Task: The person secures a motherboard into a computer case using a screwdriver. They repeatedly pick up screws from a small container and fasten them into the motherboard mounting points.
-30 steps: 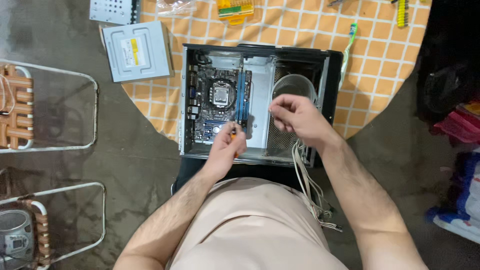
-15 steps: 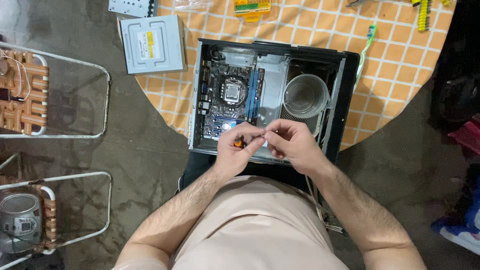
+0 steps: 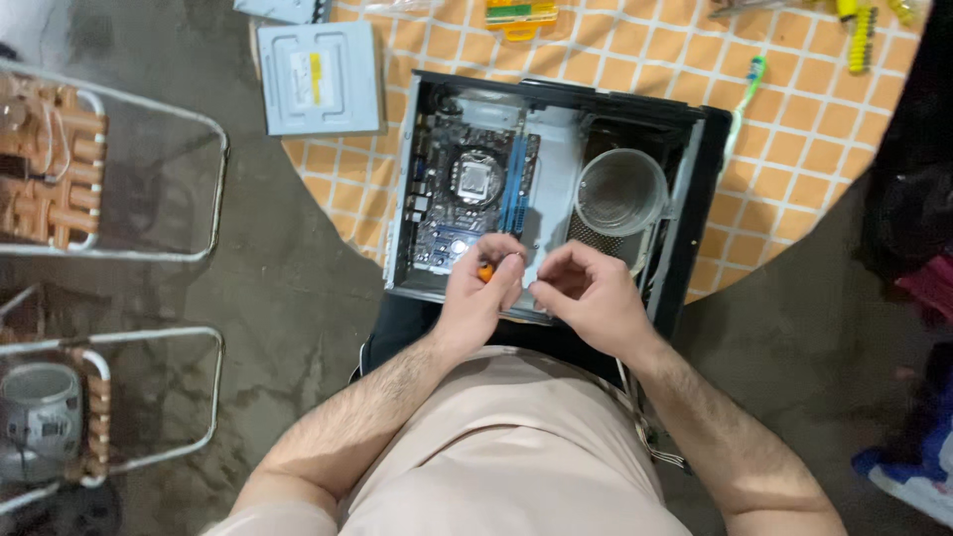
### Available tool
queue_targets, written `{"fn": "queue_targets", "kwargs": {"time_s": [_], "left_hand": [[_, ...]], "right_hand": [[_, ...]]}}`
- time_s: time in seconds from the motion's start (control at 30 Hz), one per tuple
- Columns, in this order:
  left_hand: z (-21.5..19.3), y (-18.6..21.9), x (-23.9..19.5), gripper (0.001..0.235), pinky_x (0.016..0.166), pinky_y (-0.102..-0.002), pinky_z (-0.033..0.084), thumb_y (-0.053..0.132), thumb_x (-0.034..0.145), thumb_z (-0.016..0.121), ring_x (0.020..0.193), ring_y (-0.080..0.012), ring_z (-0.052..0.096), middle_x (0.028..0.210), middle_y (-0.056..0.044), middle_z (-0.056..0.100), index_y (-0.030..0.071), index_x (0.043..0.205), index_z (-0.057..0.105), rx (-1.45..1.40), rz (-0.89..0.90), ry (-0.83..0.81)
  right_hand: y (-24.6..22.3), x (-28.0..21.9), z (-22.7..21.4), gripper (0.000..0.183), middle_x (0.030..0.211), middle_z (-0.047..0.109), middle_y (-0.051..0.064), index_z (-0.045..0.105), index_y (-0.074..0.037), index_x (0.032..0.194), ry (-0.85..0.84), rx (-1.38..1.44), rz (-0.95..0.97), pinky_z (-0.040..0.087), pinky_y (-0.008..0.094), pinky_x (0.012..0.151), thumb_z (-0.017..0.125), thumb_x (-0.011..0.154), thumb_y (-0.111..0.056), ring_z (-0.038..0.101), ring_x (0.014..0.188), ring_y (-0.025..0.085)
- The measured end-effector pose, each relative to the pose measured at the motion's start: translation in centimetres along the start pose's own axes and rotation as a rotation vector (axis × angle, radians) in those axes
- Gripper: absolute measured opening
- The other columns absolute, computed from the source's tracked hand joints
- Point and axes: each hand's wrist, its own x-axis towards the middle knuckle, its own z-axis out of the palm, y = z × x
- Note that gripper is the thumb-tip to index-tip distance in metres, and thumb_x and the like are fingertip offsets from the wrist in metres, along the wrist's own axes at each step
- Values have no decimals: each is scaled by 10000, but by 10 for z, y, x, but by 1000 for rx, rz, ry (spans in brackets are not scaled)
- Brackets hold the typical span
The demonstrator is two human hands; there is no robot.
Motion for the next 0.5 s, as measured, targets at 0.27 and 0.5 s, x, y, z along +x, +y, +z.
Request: {"fn": "queue_targets", "kwargs": {"time_s": [0.27, 0.5], "left_hand": [[40, 9, -12, 110, 709, -232, 571, 137, 1287, 646, 858, -44, 673, 1076, 24, 552, 56, 1348, 691, -66, -106, 178], [39, 9, -11, 113, 832, -250, 658, 93, 1320, 567, 982, -127, 823, 1140, 7, 579, 26, 1375, 639, -258, -135, 198]], "right_hand": [[-6, -17, 39, 183, 1103, 737, 73, 824, -69, 983, 125, -529, -302, 743, 336, 679, 991, 912, -96, 841, 888, 271], [13, -11, 42, 222, 1294, 717, 126, 834, -68, 1124, 214, -645, -473, 704, 491, 966, 992, 988, -144, 834, 1171, 394]]}}
